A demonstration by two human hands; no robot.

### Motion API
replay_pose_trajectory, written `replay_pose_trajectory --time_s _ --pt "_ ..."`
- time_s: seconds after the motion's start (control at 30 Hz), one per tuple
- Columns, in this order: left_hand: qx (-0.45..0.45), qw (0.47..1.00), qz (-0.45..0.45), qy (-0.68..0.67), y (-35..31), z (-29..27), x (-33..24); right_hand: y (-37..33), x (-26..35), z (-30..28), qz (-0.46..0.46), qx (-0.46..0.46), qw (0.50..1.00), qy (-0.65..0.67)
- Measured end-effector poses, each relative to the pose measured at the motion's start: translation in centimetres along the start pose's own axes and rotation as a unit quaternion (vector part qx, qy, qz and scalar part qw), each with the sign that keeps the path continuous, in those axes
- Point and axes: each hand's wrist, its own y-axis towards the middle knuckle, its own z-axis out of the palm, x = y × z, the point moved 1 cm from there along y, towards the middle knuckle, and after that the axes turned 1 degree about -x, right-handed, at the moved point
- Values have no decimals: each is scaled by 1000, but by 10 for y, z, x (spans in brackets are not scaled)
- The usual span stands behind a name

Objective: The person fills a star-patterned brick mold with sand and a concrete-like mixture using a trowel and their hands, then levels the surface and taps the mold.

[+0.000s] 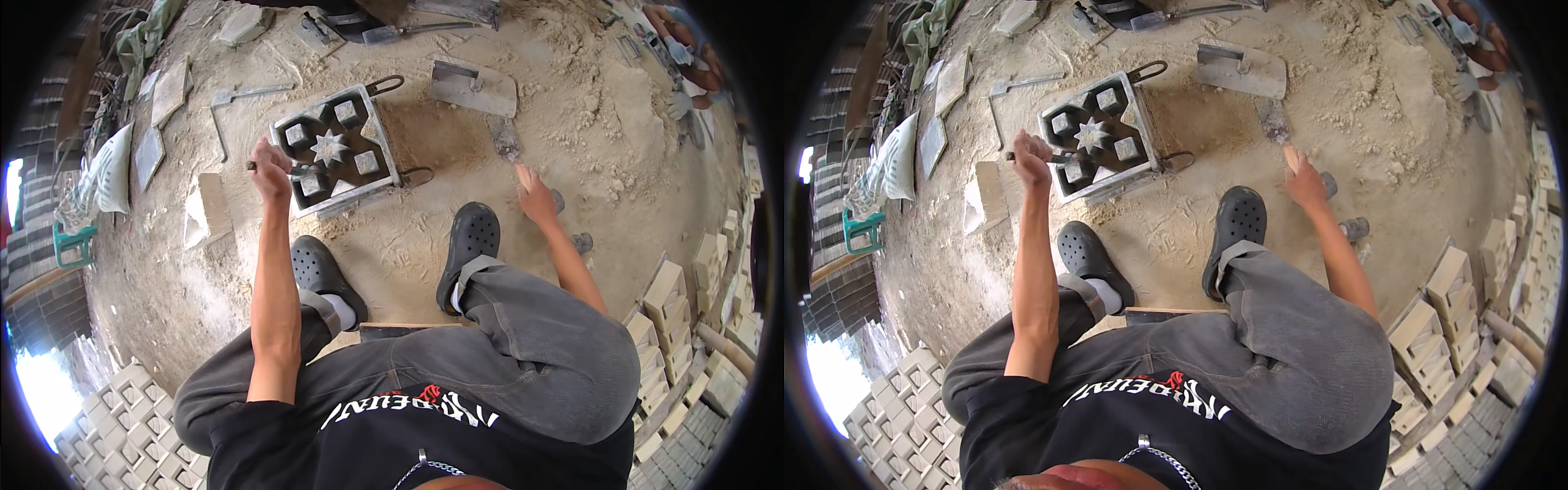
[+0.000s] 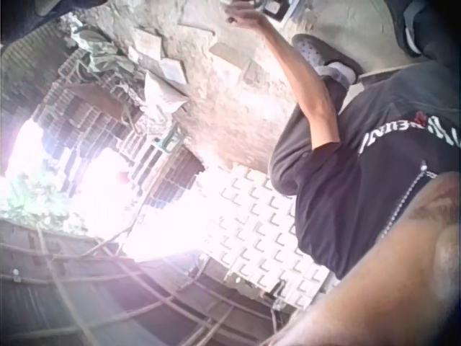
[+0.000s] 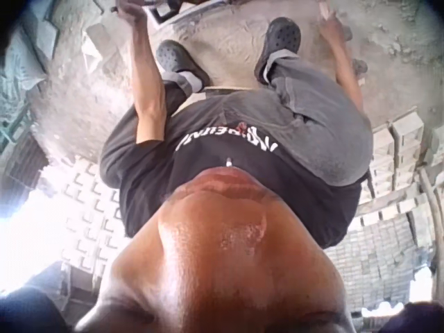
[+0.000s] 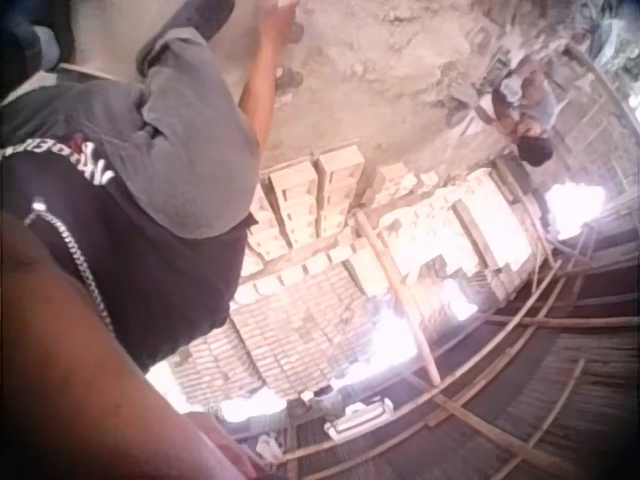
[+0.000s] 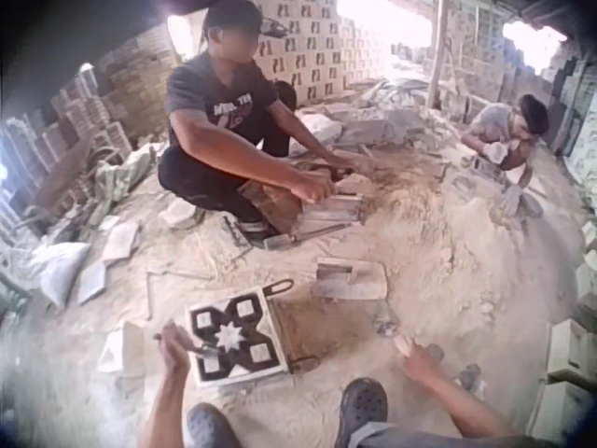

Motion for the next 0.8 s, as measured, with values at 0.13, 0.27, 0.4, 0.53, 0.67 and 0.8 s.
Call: replay_pose_trajectory --time_s 0.13,0.27,0.4,0.53,0.67,0.8 --pt "-4 996 62 62 12 -17 -29 -13 7 -11 -13 -2 999 50" --pt "-38 998 52 -7 4 15 -68 -36 -6 -30 72 -54 992 86" --pt "-75 995 67 -22 -1 17 -57 -37 5 -79 298 10 928 222" --pt "-151 988 30 -21 -6 8 -20 -1 -51 -65 200 -80 965 149" --pt "-136 990 30 32 -5 -5 17 60 -81 -81 199 -128 963 130" --pt "-127 991 4 53 -2 0 6 127 -76 -107 239 -83 952 171"
